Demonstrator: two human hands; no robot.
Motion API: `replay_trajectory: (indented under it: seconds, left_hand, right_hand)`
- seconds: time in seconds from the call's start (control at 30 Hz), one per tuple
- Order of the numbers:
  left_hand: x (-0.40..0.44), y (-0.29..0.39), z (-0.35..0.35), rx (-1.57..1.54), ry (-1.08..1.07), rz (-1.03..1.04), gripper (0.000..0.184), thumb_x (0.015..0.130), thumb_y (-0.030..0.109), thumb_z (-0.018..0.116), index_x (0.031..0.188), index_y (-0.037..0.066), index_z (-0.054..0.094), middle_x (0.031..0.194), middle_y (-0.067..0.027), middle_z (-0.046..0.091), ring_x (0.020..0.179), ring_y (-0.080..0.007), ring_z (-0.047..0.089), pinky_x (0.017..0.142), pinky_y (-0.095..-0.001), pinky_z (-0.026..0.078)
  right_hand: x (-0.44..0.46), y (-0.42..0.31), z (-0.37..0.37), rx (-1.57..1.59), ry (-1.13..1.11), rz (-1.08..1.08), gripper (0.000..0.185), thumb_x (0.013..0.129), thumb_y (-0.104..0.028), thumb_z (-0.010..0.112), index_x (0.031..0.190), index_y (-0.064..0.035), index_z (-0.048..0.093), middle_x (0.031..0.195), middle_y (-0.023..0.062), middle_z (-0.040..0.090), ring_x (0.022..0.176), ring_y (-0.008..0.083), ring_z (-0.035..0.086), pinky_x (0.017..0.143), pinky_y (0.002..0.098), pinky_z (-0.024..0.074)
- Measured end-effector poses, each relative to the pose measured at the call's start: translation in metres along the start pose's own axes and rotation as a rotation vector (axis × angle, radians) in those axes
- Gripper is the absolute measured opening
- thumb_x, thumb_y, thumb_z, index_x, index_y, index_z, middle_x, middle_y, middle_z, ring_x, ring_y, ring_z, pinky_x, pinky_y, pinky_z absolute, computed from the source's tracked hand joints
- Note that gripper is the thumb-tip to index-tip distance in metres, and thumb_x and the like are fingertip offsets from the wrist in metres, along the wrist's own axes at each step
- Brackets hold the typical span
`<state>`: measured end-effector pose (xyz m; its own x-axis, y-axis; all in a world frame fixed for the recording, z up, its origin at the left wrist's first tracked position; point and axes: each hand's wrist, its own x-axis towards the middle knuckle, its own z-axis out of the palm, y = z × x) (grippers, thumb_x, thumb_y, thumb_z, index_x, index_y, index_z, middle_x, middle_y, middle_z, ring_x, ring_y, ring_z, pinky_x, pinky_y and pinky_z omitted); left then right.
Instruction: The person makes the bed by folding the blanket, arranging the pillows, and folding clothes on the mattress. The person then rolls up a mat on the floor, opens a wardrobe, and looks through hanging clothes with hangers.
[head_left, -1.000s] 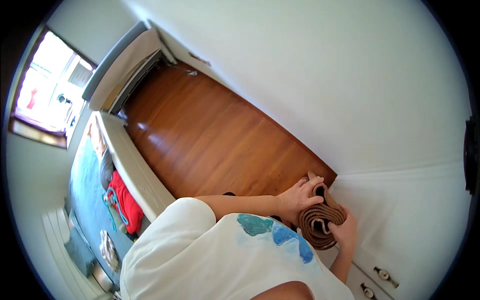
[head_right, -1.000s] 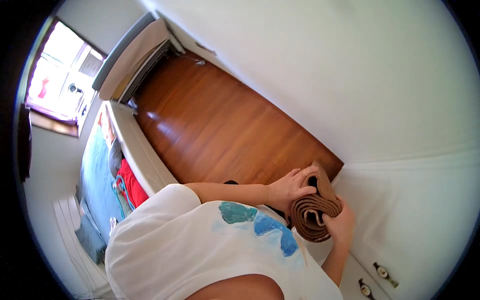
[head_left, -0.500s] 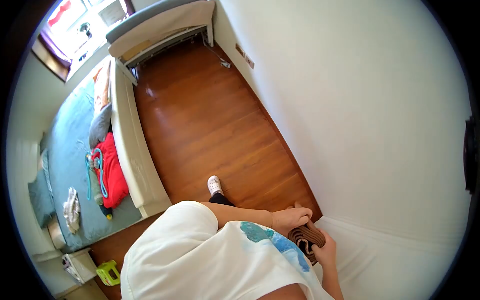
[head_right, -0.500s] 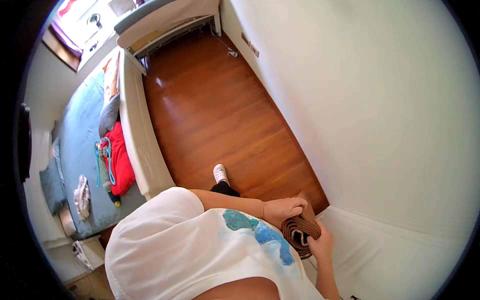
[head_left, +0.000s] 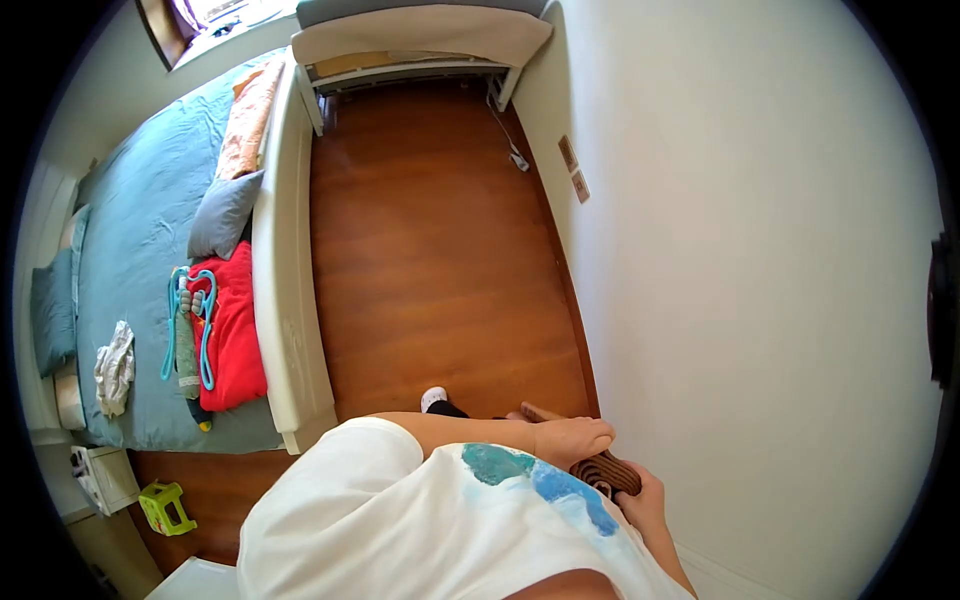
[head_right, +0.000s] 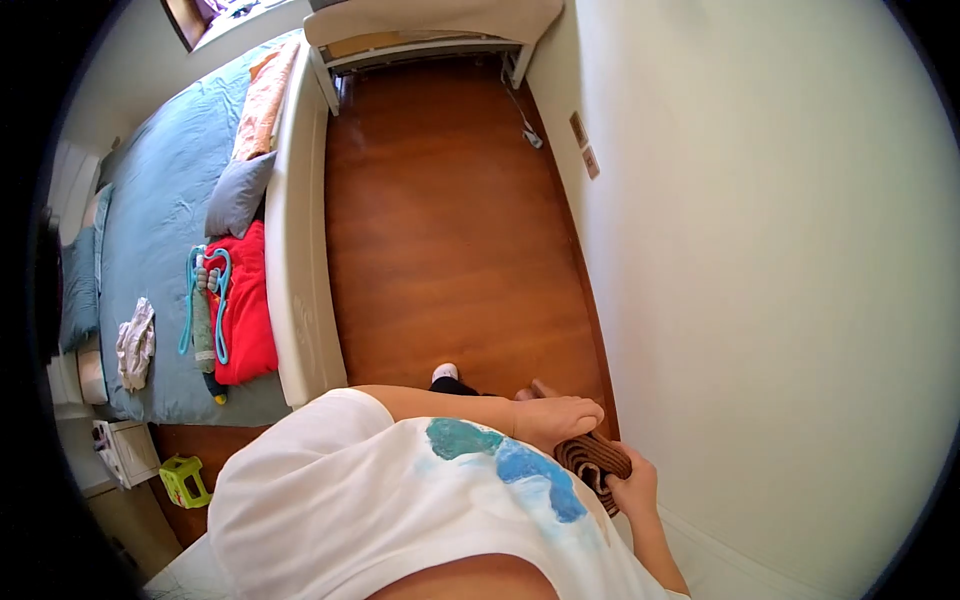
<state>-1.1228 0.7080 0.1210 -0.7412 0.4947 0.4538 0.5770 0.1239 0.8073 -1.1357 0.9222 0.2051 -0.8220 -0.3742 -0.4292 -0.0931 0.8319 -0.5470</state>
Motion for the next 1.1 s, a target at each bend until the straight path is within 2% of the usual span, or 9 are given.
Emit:
replay_trajectory:
  seconds: [0.13,0.27,0.3,0.4,0.6,0.73,0.77,1.0,1.1]
  left_hand:
    - [-0.008,-0.010,-0.044,0.114,0.107,0.064,0.042,0.056,0.020,0.067,0.085,-0.003,0.048,0.098,-0.0177,0.046,0.093,-0.0333,0.045,0.081,-0.0368,0.038]
    - [-0.007,-0.026,-0.094,0.320,0.111,0.055,0.043,0.056,0.021,0.066,0.088,-0.003,0.049,0.101,-0.0178,0.046,0.097,-0.0312,0.044,0.085,-0.0363,0.036]
    - [-0.005,-0.025,-0.112,0.281,0.084,0.014,0.023,0.063,0.007,0.059,0.078,-0.004,0.045,0.105,-0.0197,0.045,0.101,-0.0346,0.043,0.087,-0.0381,0.037]
    - [0.001,-0.058,-0.152,0.408,0.107,-0.026,0.024,0.063,0.007,0.059,0.079,-0.004,0.046,0.105,-0.0194,0.045,0.100,-0.0342,0.044,0.087,-0.0381,0.037]
    - [0.037,-0.108,-0.261,0.351,0.230,-0.168,0.044,0.054,0.016,0.072,0.083,-0.004,0.046,0.107,-0.0203,0.042,0.101,-0.0349,0.044,0.085,-0.0385,0.040]
    - [0.071,-0.141,-0.332,0.323,0.277,-0.330,0.057,0.052,0.020,0.076,0.095,-0.002,0.047,0.117,-0.0217,0.033,0.103,-0.0370,0.042,0.085,-0.0376,0.041]
    - [0.072,-0.150,-0.336,0.259,0.278,-0.351,0.068,0.050,0.022,0.078,0.104,0.001,0.043,0.120,-0.0232,0.027,0.104,-0.0399,0.041,0.085,-0.0385,0.041]
    - [0.085,-0.212,-0.403,0.222,0.391,-0.301,0.075,0.047,0.022,0.081,0.105,0.003,0.039,0.116,-0.0261,0.029,0.100,-0.0430,0.040,0.084,-0.0408,0.041]
    - [0.084,-0.241,-0.442,0.218,0.417,-0.188,0.071,0.046,0.021,0.082,0.099,0.001,0.039,0.108,-0.0239,0.034,0.094,-0.0397,0.042,0.080,-0.0391,0.041]
  right_hand:
    - [0.037,-0.033,0.006,-0.030,0.033,-0.131,0.046,0.057,0.006,0.052,0.103,-0.0002,0.056,0.090,0.0186,0.061,0.085,0.0275,0.060,0.077,0.0315,0.0456]
    - [0.088,-0.061,0.010,0.012,0.107,-0.211,0.047,0.058,0.009,0.051,0.104,0.0000,0.055,0.091,0.0202,0.060,0.086,0.0312,0.059,0.077,0.0336,0.0450]
    - [0.103,-0.069,0.010,-0.001,0.121,-0.240,0.047,0.058,0.009,0.050,0.104,0.0000,0.055,0.092,0.0206,0.060,0.087,0.0312,0.059,0.078,0.0337,0.0448]
    - [0.160,-0.084,0.009,0.006,0.139,-0.335,0.047,0.060,0.009,0.051,0.105,-0.0017,0.054,0.094,0.0203,0.059,0.090,0.0316,0.057,0.079,0.0340,0.0441]
    - [0.292,-0.167,-0.036,-0.151,0.100,-0.350,0.041,0.061,0.001,0.058,0.102,-0.0059,0.053,0.092,0.0157,0.059,0.086,0.0343,0.056,0.075,0.0365,0.0448]
    - [0.382,-0.196,-0.071,0.014,-0.043,-0.166,0.041,0.056,-0.007,0.063,0.095,0.0003,0.052,0.084,0.0141,0.060,0.078,0.0263,0.059,0.071,0.0322,0.0453]
    - [0.393,-0.200,-0.075,0.040,-0.066,-0.128,0.042,0.052,-0.008,0.062,0.092,0.0023,0.054,0.082,0.0115,0.061,0.075,0.0192,0.058,0.071,0.0293,0.0452]
    - [0.490,-0.241,-0.083,0.154,-0.160,-0.178,0.045,0.053,-0.007,0.059,0.096,0.0028,0.055,0.084,0.0097,0.060,0.077,0.0179,0.056,0.074,0.0284,0.0443]
    - [0.529,-0.264,-0.080,0.123,-0.173,-0.237,0.044,0.056,-0.004,0.057,0.099,0.0028,0.055,0.088,0.0115,0.061,0.081,0.0201,0.058,0.076,0.0295,0.0448]
